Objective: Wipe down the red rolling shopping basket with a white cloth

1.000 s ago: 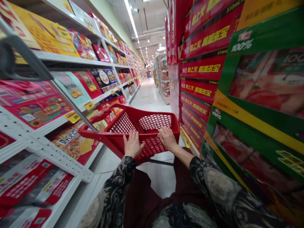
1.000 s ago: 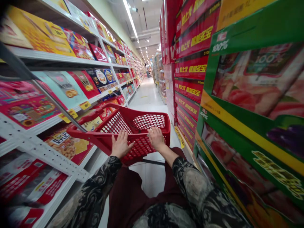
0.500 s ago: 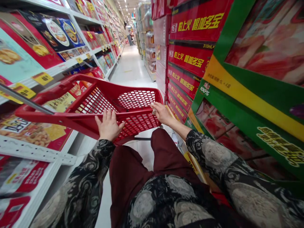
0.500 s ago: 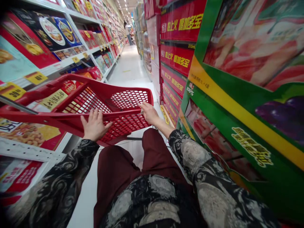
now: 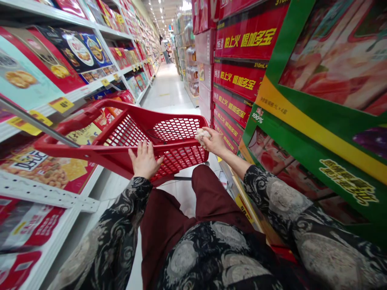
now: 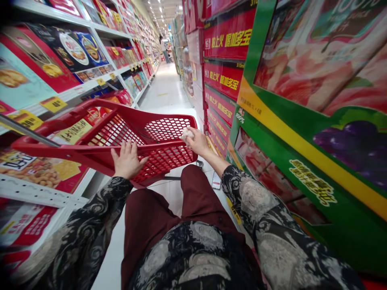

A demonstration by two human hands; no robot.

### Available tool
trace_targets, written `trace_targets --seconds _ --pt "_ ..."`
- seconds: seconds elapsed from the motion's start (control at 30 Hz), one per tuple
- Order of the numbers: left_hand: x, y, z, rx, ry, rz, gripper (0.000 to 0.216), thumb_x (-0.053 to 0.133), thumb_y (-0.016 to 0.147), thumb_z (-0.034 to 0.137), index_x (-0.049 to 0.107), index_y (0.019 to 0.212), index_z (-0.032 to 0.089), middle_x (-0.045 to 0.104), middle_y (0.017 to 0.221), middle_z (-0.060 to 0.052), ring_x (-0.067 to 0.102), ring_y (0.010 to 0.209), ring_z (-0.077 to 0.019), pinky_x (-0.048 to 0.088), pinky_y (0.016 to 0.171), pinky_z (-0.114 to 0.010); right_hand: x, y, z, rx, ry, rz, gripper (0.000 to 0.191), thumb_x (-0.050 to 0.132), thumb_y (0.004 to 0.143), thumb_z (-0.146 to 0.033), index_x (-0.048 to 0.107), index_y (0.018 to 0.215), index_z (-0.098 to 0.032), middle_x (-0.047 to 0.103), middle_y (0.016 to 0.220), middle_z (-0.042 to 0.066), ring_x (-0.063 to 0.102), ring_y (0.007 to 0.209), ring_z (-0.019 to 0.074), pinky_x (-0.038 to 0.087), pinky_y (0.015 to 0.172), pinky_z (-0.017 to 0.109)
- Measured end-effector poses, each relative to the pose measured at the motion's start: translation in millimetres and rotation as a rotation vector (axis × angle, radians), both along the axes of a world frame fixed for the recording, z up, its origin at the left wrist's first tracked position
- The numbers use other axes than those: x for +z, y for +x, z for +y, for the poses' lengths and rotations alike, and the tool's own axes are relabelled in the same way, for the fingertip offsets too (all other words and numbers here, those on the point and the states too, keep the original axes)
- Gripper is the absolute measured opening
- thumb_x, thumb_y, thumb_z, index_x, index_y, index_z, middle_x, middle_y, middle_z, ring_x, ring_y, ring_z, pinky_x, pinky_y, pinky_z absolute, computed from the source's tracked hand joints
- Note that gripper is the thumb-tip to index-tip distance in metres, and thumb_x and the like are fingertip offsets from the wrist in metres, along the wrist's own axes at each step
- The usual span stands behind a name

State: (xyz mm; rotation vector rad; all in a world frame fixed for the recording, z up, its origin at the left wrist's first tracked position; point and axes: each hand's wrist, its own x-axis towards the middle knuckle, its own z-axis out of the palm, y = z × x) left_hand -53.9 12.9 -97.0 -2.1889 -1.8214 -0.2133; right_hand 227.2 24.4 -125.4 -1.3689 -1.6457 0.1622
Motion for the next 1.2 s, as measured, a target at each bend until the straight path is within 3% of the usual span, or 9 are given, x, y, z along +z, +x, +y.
trace_targets --seconds 0.1,0.2,0.4,0.53,0.67,0.83,1.0,1.1,1.2 --pt "-1.5 3 0 0.002 -0.006 0.0 0.07 0.039 0.083 0.045 0.023 0.139 0.006 0.019 0.148 -0.018 0.011 0.137 -0.0294 0.002 0.108 -0.056 -0.5 2 -3 -0.096 -0.048 0.048 0.04 0.045 0.079 -0.02 0.051 0.118 -0.013 0.06 0.11 0.008 0.056 0.099 0.0197 0.044 0.091 0.036" --pt "-4.3 6 1 0.013 0.008 0.004 0.07 0.04 0.083 0.044 0.023 0.139 0.006 0.02 0.148 -0.017 0.01 0.138 -0.0289 0.002 0.108 -0.056 -14.1 -7 -12 -0.128 -0.064 -0.043 0.043 0.044 0.076 -0.014 0.051 0.119 -0.011 0.054 0.119 0.013 0.049 0.112 0.0223 0.038 0.098 0.038" --pt "-3.9 9 2 0.028 0.039 0.001 0.067 0.041 0.082 0.042 0.029 0.138 0.007 0.025 0.146 -0.018 0.014 0.137 -0.029 0.007 0.109 -0.055 -31.8 -59 -20 -0.105 0.039 -0.26 0.05 0.041 0.075 -0.007 0.049 0.123 -0.018 0.036 0.141 0.01 0.028 0.13 0.0234 0.026 0.105 0.046" --pt "-2.2 4 0 0.009 0.043 -0.037 0.064 0.042 0.082 0.042 0.033 0.136 0.01 0.027 0.146 -0.015 0.019 0.136 -0.0282 0.008 0.109 -0.056 -26.4 -54 -14 -0.044 0.053 -0.353 0.049 0.038 0.075 -0.005 0.052 0.121 -0.017 0.043 0.136 0.01 0.035 0.126 0.0223 0.029 0.103 0.043" --pt "-8.2 7 -4 -0.02 0.081 -0.102 0.063 0.043 0.082 0.04 0.032 0.137 0.011 0.027 0.146 -0.014 0.02 0.136 -0.0271 0.01 0.11 -0.055 -29.6 -29 -8 -0.193 0.093 -0.269 0.047 0.038 0.074 -0.006 0.054 0.117 -0.013 0.049 0.127 0.013 0.04 0.121 0.0218 0.032 0.103 0.041" --pt "-14.9 18 -4 -0.079 0.127 -0.155 0.061 0.045 0.082 0.037 0.033 0.137 0.014 0.027 0.147 -0.012 0.02 0.136 -0.0264 0.01 0.11 -0.055 -32.0 -54 -2 -0.135 0.127 -0.363 0.049 0.038 0.073 -0.005 0.054 0.119 -0.014 0.046 0.132 0.012 0.038 0.124 0.023 0.034 0.102 0.042" --pt "-9.8 3 1 -0.053 0.172 -0.131 0.059 0.041 0.078 0.019 0.034 0.136 0.012 0.03 0.145 -0.012 0.022 0.135 -0.0258 0.014 0.109 -0.056 -34.2 -54 6 -0.056 0.158 -0.386 0.049 0.04 0.072 -0.004 0.055 0.117 -0.016 0.053 0.124 0.01 0.047 0.115 0.0222 0.037 0.099 0.041" --pt "-9.1 -7 3 -0.005 0.188 -0.109 0.066 0.039 0.071 0.007 0.034 0.136 0.012 0.031 0.145 -0.012 0.024 0.135 -0.0254 0.018 0.108 -0.056 -41.9 -36 10 -0.106 0.189 -0.327 0.048 0.039 0.071 -0.006 0.055 0.116 -0.017 0.055 0.12 0.011 0.05 0.111 0.0226 0.041 0.096 0.042" --pt "-11.2 -7 3 0.008 0.224 -0.111 0.07 0.038 0.066 0.003 0.035 0.136 0.012 0.031 0.145 -0.011 0.026 0.134 -0.0247 0.021 0.108 -0.055 -46.2 -46 13 -0.135 0.238 -0.282 0.051 0.038 0.07 -0.005 0.056 0.115 -0.019 0.056 0.119 0.01 0.051 0.111 0.0224 0.042 0.095 0.042"
